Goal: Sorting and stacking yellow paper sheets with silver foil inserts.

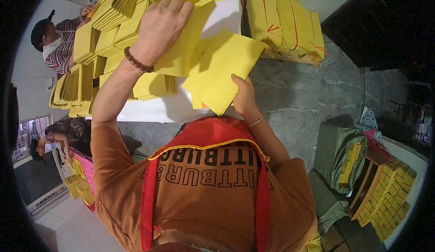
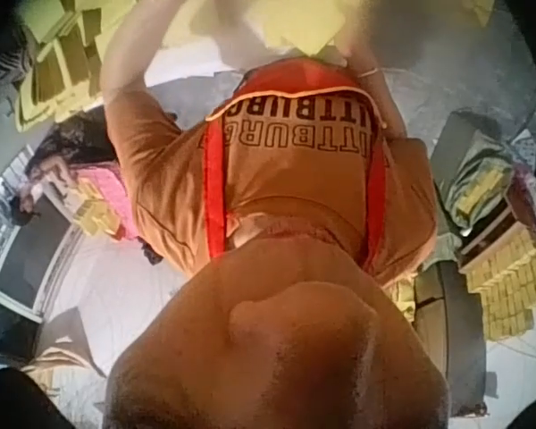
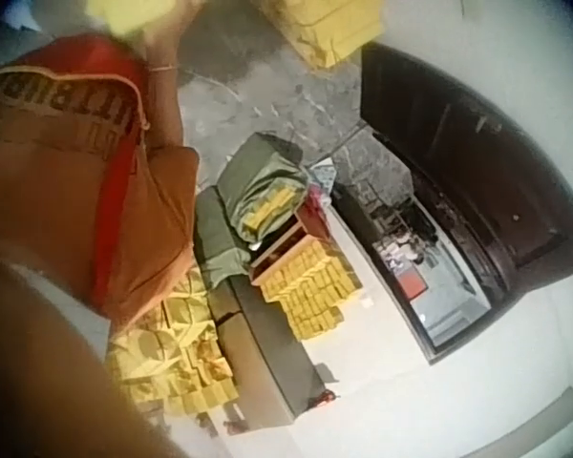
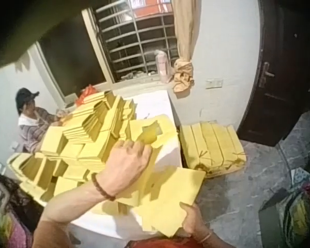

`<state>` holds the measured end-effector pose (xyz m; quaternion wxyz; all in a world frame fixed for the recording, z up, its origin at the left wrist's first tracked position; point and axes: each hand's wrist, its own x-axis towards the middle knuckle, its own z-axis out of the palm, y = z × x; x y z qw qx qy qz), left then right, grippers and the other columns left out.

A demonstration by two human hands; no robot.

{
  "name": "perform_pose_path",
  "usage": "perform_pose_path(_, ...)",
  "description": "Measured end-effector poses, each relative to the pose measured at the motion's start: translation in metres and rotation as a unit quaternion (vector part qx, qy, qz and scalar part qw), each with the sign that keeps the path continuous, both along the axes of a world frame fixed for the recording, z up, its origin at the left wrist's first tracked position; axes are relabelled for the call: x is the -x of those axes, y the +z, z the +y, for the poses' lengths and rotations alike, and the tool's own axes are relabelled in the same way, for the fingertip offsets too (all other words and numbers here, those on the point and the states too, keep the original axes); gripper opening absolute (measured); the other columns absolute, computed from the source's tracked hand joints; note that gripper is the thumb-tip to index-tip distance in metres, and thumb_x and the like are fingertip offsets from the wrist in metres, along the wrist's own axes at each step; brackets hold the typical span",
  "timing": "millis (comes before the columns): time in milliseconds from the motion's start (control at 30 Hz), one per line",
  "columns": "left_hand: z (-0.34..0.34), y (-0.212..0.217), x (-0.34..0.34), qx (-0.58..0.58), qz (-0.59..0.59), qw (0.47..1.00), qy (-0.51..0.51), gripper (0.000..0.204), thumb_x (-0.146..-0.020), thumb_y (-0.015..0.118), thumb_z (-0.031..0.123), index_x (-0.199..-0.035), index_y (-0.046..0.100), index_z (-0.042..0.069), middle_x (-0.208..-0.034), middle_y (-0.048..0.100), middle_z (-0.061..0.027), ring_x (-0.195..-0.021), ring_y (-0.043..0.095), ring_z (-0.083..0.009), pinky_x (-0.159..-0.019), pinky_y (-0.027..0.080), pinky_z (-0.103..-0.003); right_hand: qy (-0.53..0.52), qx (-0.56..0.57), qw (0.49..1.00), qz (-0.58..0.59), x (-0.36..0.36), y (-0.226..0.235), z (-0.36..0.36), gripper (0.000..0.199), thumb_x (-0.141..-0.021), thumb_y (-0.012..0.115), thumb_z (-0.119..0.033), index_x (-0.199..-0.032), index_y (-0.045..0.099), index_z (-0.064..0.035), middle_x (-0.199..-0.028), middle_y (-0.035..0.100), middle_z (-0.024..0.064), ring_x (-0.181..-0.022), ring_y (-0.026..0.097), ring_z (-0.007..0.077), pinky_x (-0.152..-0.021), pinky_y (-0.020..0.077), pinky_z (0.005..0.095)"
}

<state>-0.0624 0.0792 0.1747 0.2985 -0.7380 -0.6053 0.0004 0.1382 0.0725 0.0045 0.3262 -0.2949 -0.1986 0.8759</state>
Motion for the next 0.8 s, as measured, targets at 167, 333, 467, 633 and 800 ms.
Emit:
perform_pose_path(167,-0.006,-0.042,-0.036,0.109,-0.016,0.994,-0.001,0.015,-0.067,0.055,0.010,-0.080,0.050,0.005,-0.068,0.052,-0.0068,-0.063,0.056,-0.0210,-0.055,0.044,-0.032,-0.003,0.010,1.000,0.006,0.001,0.000,-0.001,0.032,-0.086,0.046,-0.009,-0.117,0.043,-0.0025,-0.116,0.050,0.0079,-0.107,0.049,0.0211,-0.091,0.0401,0.0351)
perform_pose_path(333,-0.011,-0.102,-0.079,0.137,-0.120,0.983,-0.012,0.014,-0.069,0.058,0.018,-0.074,0.052,0.006,-0.063,0.054,-0.0062,-0.058,0.056,-0.0223,-0.053,0.043,-0.034,-0.029,0.002,0.999,0.021,0.006,0.000,-0.005,0.029,-0.088,0.043,-0.013,-0.116,0.044,-0.0047,-0.115,0.051,0.0062,-0.107,0.049,0.0173,-0.091,0.0400,0.0329)
perform_pose_path(467,-0.009,-0.109,-0.093,0.139,-0.207,0.968,-0.027,0.018,-0.072,0.058,0.024,-0.073,0.052,0.007,-0.064,0.056,-0.0065,-0.058,0.057,-0.0225,-0.053,0.043,-0.034,-0.021,0.066,0.995,0.067,0.004,-0.026,0.000,0.032,-0.091,0.037,-0.022,-0.116,0.045,-0.0031,-0.117,0.051,0.0070,-0.107,0.049,0.0179,-0.092,0.0400,0.0335)
perform_pose_path(633,-0.005,-0.082,-0.042,0.152,-0.317,0.934,-0.065,0.024,-0.071,0.060,0.013,-0.091,0.052,0.005,-0.079,0.058,-0.0122,-0.073,0.057,-0.0289,-0.062,0.046,-0.039,0.016,0.085,0.995,0.053,-0.001,-0.036,0.002,0.036,-0.091,0.033,-0.025,-0.118,0.044,-0.0022,-0.115,0.053,0.0091,-0.105,0.052,0.0204,-0.091,0.0409,0.0353)
perform_pose_path(800,-0.015,-0.044,0.019,0.121,-0.435,0.891,-0.051,0.047,-0.068,0.055,-0.009,-0.110,0.049,0.009,-0.094,0.055,-0.0113,-0.076,0.056,-0.0242,-0.066,0.048,-0.031,0.029,0.076,0.995,0.051,-0.002,-0.038,0.002,0.038,-0.091,0.033,-0.024,-0.119,0.043,-0.0014,-0.115,0.053,0.0096,-0.104,0.053,0.0216,-0.091,0.0413,0.0362)
